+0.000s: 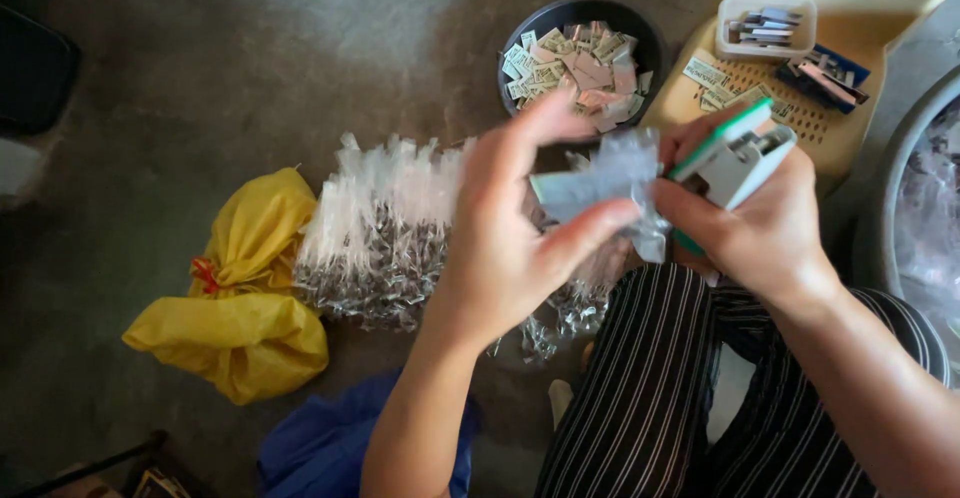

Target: Stapling labels onto small plastic bags containing products.

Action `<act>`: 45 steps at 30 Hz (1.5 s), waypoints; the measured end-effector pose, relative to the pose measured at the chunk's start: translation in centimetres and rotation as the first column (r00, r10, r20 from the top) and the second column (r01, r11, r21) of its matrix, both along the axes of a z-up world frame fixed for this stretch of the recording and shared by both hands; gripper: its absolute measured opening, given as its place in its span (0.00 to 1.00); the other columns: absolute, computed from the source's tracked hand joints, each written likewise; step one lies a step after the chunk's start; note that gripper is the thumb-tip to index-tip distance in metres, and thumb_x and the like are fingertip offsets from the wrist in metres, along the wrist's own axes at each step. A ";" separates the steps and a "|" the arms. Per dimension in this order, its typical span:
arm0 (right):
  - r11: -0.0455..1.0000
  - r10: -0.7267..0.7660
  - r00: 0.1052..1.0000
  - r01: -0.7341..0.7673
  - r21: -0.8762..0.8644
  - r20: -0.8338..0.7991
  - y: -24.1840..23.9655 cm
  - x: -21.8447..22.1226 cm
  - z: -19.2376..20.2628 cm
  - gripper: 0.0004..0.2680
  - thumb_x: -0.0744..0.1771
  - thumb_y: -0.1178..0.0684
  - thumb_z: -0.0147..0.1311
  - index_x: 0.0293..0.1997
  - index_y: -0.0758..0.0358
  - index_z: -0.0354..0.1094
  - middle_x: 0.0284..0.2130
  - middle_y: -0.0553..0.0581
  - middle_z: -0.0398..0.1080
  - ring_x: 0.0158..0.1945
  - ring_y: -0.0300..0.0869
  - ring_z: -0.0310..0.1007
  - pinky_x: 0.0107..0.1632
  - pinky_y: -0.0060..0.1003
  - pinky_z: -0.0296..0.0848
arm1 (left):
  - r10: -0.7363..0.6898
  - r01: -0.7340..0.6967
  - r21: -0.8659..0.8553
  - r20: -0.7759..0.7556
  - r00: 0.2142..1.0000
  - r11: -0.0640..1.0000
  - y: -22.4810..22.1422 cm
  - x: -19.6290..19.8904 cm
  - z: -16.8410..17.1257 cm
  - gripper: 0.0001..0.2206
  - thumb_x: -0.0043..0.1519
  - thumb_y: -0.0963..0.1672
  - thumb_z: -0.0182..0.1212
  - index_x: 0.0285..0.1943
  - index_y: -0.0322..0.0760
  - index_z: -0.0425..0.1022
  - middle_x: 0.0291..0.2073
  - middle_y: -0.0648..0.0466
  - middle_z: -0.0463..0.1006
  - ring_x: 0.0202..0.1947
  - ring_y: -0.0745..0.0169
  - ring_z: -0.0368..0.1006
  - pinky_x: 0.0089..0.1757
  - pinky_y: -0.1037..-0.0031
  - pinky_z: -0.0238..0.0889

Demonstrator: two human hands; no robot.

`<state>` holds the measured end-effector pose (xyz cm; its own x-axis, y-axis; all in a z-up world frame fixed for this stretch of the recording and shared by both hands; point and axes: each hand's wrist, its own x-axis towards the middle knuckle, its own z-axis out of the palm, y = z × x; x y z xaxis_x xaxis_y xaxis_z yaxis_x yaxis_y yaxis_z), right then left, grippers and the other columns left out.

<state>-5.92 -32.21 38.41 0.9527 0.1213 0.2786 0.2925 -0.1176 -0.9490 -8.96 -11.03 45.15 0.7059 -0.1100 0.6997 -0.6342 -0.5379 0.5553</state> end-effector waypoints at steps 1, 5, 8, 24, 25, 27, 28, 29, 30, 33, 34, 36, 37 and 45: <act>1.000 0.014 1.000 -0.014 -0.015 0.018 -0.2 -0.4 0.2 0.11 0.63 0.64 0.65 0.44 0.65 0.66 0.41 0.51 0.72 0.40 0.32 0.71 0.44 0.31 0.72 | -0.238 0.225 -0.143 -0.076 0.968 0.964 0.0 0.8 -0.6 0.27 0.58 0.42 0.74 0.64 0.32 0.67 0.48 0.53 0.80 0.51 0.55 0.79 0.58 0.61 0.69; 0.998 0.057 0.995 -0.056 -0.017 0.087 0.1 -0.7 1.9 0.10 0.63 0.65 0.63 0.42 0.65 0.64 0.43 0.53 0.72 0.44 0.34 0.71 0.49 0.32 0.73 | -0.350 0.328 -0.180 -0.104 0.931 0.927 -0.2 1.3 -4.4 0.10 0.70 0.39 0.70 0.56 0.42 0.76 0.48 0.59 0.81 0.45 0.68 0.83 0.46 0.80 0.79; 0.994 0.066 0.998 -0.065 0.089 -0.008 0.0 -1.2 1.6 0.11 0.62 0.65 0.62 0.42 0.65 0.62 0.43 0.55 0.73 0.42 0.37 0.72 0.44 0.33 0.74 | -0.312 0.311 0.047 0.012 0.950 0.949 0.5 1.0 -3.9 0.11 0.65 0.36 0.68 0.52 0.44 0.78 0.48 0.56 0.80 0.43 0.68 0.81 0.42 0.81 0.77; 0.996 0.067 0.998 -0.067 0.063 0.009 0.3 -2.0 0.0 0.13 0.62 0.68 0.62 0.45 0.64 0.62 0.41 0.56 0.71 0.45 0.37 0.71 0.51 0.33 0.72 | -0.370 0.331 -0.193 -0.219 0.903 0.924 1.2 0.9 -5.2 0.07 0.66 0.37 0.67 0.48 0.33 0.75 0.42 0.54 0.82 0.43 0.64 0.83 0.45 0.78 0.76; 0.994 0.085 0.996 -0.084 0.064 -0.018 0.3 -2.0 0.2 0.13 0.62 0.69 0.61 0.45 0.64 0.63 0.44 0.56 0.72 0.46 0.37 0.71 0.52 0.33 0.72 | -0.387 0.354 -0.178 -0.211 0.898 0.918 1.3 0.9 -5.4 0.06 0.67 0.36 0.66 0.49 0.34 0.75 0.43 0.55 0.81 0.43 0.64 0.83 0.44 0.79 0.76; 0.992 0.104 0.992 -0.098 0.083 -0.076 0.2 -2.0 0.1 0.12 0.62 0.68 0.61 0.45 0.65 0.63 0.45 0.57 0.73 0.47 0.38 0.72 0.52 0.34 0.73 | -0.406 0.378 -0.161 -0.207 0.890 0.912 1.7 0.7 -5.4 0.06 0.66 0.36 0.66 0.49 0.34 0.76 0.43 0.54 0.81 0.42 0.64 0.82 0.44 0.79 0.75; 0.988 0.123 0.984 -0.110 0.104 -0.128 0.3 -1.9 0.0 0.12 0.62 0.68 0.61 0.45 0.65 0.64 0.46 0.57 0.74 0.48 0.38 0.73 0.51 0.34 0.74 | -0.425 0.403 -0.140 -0.200 0.883 0.904 2.0 0.7 -5.3 0.07 0.66 0.36 0.67 0.49 0.34 0.76 0.43 0.54 0.81 0.42 0.64 0.81 0.43 0.79 0.74; 0.988 0.122 0.984 -0.109 0.105 -0.128 0.3 -2.0 -0.4 0.12 0.62 0.68 0.61 0.45 0.65 0.64 0.46 0.57 0.74 0.48 0.38 0.73 0.51 0.34 0.74 | -0.425 0.404 -0.140 -0.201 0.883 0.904 2.2 0.5 -4.9 0.07 0.66 0.36 0.67 0.49 0.34 0.76 0.43 0.54 0.81 0.42 0.64 0.81 0.43 0.79 0.74; 0.980 0.136 0.978 -0.109 0.164 -0.161 0.2 -2.0 -0.8 0.12 0.61 0.68 0.62 0.45 0.65 0.65 0.44 0.56 0.74 0.47 0.38 0.73 0.50 0.34 0.75 | -0.457 0.440 -0.127 -0.196 0.867 0.889 2.4 0.4 -4.4 0.08 0.64 0.36 0.67 0.50 0.34 0.77 0.45 0.52 0.81 0.44 0.63 0.81 0.45 0.77 0.75; 0.966 0.145 0.972 -0.100 0.237 -0.183 0.4 -2.2 -1.3 0.13 0.62 0.68 0.62 0.46 0.65 0.65 0.42 0.56 0.74 0.46 0.37 0.73 0.49 0.33 0.75 | -0.516 0.490 -0.170 -0.183 0.837 0.855 2.6 0.1 -4.1 0.11 0.61 0.38 0.70 0.52 0.35 0.78 0.47 0.52 0.80 0.47 0.62 0.80 0.48 0.75 0.75; 0.964 0.137 0.975 -0.091 0.251 -0.173 0.5 -2.3 -1.3 0.12 0.62 0.68 0.63 0.46 0.65 0.66 0.42 0.56 0.74 0.45 0.37 0.73 0.49 0.33 0.74 | -0.544 0.505 -0.224 -0.172 0.822 0.834 2.6 0.0 -4.1 0.13 0.59 0.39 0.72 0.52 0.34 0.78 0.47 0.52 0.80 0.47 0.63 0.79 0.47 0.75 0.75; 0.974 0.105 0.982 -0.069 0.216 -0.160 0.8 -2.4 -1.2 0.12 0.62 0.68 0.63 0.46 0.65 0.66 0.43 0.56 0.74 0.46 0.37 0.73 0.49 0.32 0.74 | -0.472 0.425 -0.252 -0.169 0.865 0.869 1.7 -0.1 -6.3 0.10 0.63 0.38 0.70 0.52 0.35 0.78 0.46 0.54 0.81 0.45 0.67 0.79 0.46 0.77 0.75; 0.982 0.074 0.987 -0.047 0.181 -0.145 1.0 -2.4 -1.2 0.12 0.63 0.68 0.63 0.45 0.65 0.66 0.43 0.56 0.74 0.46 0.37 0.73 0.49 0.32 0.74 | -0.397 0.342 -0.281 -0.168 0.902 0.897 1.2 -0.1 -7.3 0.08 0.66 0.37 0.68 0.51 0.36 0.78 0.44 0.56 0.81 0.44 0.71 0.79 0.44 0.79 0.75; 0.994 0.068 0.997 -0.064 0.084 -0.035 0.0 -0.5 -2.2 0.10 0.64 0.66 0.61 0.46 0.65 0.65 0.45 0.56 0.73 0.48 0.37 0.73 0.51 0.33 0.74 | -0.255 0.051 -0.465 -0.387 0.886 0.884 -0.4 -0.8 -9.6 0.09 0.62 0.39 0.70 0.46 0.33 0.74 0.36 0.54 0.81 0.37 0.70 0.78 0.40 0.77 0.72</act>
